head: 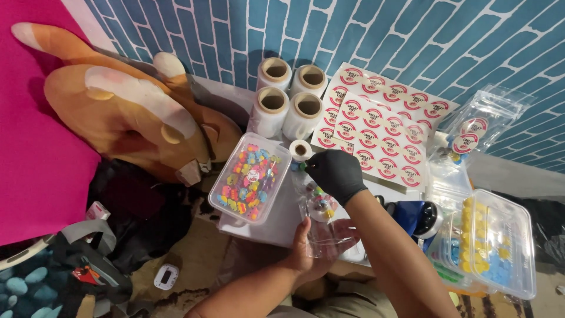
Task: Filling small plastic bags with decorative charms and applying circular labels to the packages.
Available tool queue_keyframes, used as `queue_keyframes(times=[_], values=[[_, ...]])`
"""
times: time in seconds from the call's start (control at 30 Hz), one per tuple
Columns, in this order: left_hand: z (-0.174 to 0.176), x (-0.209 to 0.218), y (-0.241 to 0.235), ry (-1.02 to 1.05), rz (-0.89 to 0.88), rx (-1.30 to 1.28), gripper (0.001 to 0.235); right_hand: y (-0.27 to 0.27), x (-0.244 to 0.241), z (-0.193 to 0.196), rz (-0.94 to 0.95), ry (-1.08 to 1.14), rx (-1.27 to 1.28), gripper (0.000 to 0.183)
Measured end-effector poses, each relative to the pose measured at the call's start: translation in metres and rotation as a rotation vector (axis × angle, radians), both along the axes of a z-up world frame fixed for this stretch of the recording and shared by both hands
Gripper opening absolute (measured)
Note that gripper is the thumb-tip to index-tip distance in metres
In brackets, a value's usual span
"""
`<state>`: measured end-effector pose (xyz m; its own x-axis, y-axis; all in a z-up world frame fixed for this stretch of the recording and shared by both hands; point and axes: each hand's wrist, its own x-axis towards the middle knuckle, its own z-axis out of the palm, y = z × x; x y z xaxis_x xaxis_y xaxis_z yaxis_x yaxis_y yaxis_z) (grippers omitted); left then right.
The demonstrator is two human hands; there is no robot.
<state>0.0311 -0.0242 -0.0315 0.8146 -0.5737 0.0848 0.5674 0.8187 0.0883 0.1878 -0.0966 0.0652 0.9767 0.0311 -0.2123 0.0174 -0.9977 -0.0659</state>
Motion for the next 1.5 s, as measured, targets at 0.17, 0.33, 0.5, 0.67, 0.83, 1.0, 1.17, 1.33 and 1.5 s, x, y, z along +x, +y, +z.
queue_keyframes(times=[0.17, 0.33, 0.5, 0.67, 0.83, 1.0, 1.17, 1.33, 1.5], values=[[-0.010, 0.000, -0.001, 0.026, -0.010, -0.018, 0.083, 0.008, 0.001, -0.001, -0.024, 0.042, -0.021, 0.028], [-0.010, 0.000, -0.002, 0.036, -0.005, -0.022, 0.079, 0.010, 0.001, -0.001, -0.019, 0.061, -0.045, 0.039], [-0.007, 0.000, -0.003, 0.041, 0.006, -0.056, 0.079, 0.013, 0.002, -0.003, -0.018, 0.063, -0.082, 0.050], [-0.010, -0.001, -0.003, 0.059, 0.015, -0.064, 0.077, 0.016, -0.001, 0.000, -0.041, 0.069, -0.083, 0.049], [-0.013, -0.001, -0.004, 0.082, 0.017, -0.045, 0.075, 0.018, -0.003, 0.001, -0.032, 0.048, -0.111, 0.054], [-0.018, -0.001, -0.007, 0.138, 0.017, -0.037, 0.080, 0.020, -0.002, -0.001, -0.072, 0.055, -0.107, 0.057], [-0.011, -0.001, -0.003, 0.116, 0.011, -0.060, 0.072, 0.016, -0.002, -0.004, -0.102, 0.043, -0.006, 0.039], [-0.014, -0.002, -0.004, 0.166, 0.000, -0.020, 0.077, 0.016, -0.006, 0.002, -0.182, 0.043, 0.138, 0.026], [0.000, -0.003, 0.000, 0.086, 0.020, 0.032, 0.076, 0.005, -0.021, 0.012, -0.126, -0.064, 0.228, 0.019]])
